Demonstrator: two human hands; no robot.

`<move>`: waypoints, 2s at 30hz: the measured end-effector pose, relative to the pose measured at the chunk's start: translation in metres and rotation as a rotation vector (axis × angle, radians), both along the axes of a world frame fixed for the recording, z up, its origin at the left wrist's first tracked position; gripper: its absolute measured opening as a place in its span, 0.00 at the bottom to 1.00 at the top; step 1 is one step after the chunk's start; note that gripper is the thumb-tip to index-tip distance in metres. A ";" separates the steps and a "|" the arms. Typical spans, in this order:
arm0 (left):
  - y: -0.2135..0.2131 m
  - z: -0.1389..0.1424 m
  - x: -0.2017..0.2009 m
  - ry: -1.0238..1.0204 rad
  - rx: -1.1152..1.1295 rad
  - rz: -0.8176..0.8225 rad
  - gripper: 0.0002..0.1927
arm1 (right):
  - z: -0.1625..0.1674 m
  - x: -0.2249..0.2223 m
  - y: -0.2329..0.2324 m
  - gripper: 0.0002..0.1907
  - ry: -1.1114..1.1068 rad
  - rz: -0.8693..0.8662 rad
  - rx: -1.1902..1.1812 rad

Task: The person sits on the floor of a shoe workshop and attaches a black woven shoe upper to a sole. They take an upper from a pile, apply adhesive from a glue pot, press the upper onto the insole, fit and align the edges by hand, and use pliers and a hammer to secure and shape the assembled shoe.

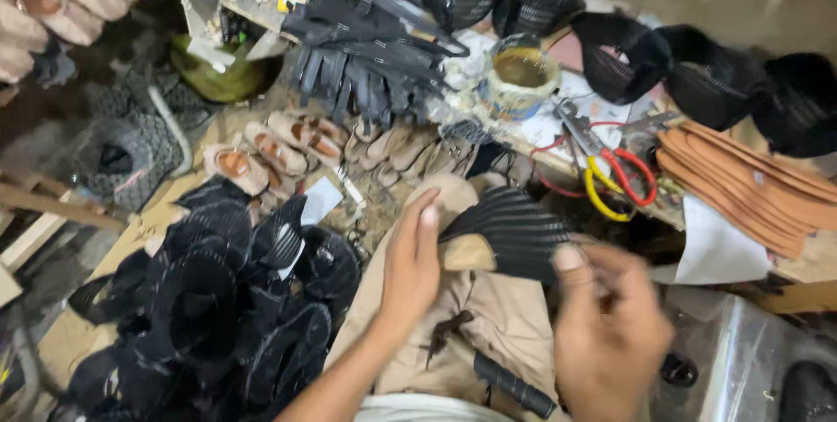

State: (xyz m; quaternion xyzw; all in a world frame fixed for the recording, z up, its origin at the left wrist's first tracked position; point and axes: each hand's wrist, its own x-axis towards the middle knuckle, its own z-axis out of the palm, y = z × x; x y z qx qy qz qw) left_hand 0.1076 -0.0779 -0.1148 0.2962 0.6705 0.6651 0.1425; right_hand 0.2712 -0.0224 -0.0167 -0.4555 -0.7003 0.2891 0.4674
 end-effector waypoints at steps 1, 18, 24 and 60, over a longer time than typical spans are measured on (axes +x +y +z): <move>-0.013 0.013 0.016 0.079 0.100 -0.037 0.24 | 0.007 -0.007 -0.006 0.08 -0.035 -0.006 -0.040; -0.018 0.052 -0.011 -0.022 0.193 -0.110 0.29 | 0.028 -0.056 0.014 0.43 0.297 0.976 -0.290; -0.024 0.064 -0.058 -0.090 0.219 -0.204 0.26 | -0.029 -0.023 0.145 0.27 -0.275 0.453 0.346; -0.026 0.068 -0.102 -0.107 0.259 -0.475 0.41 | -0.095 -0.073 0.287 0.21 -0.535 0.154 0.145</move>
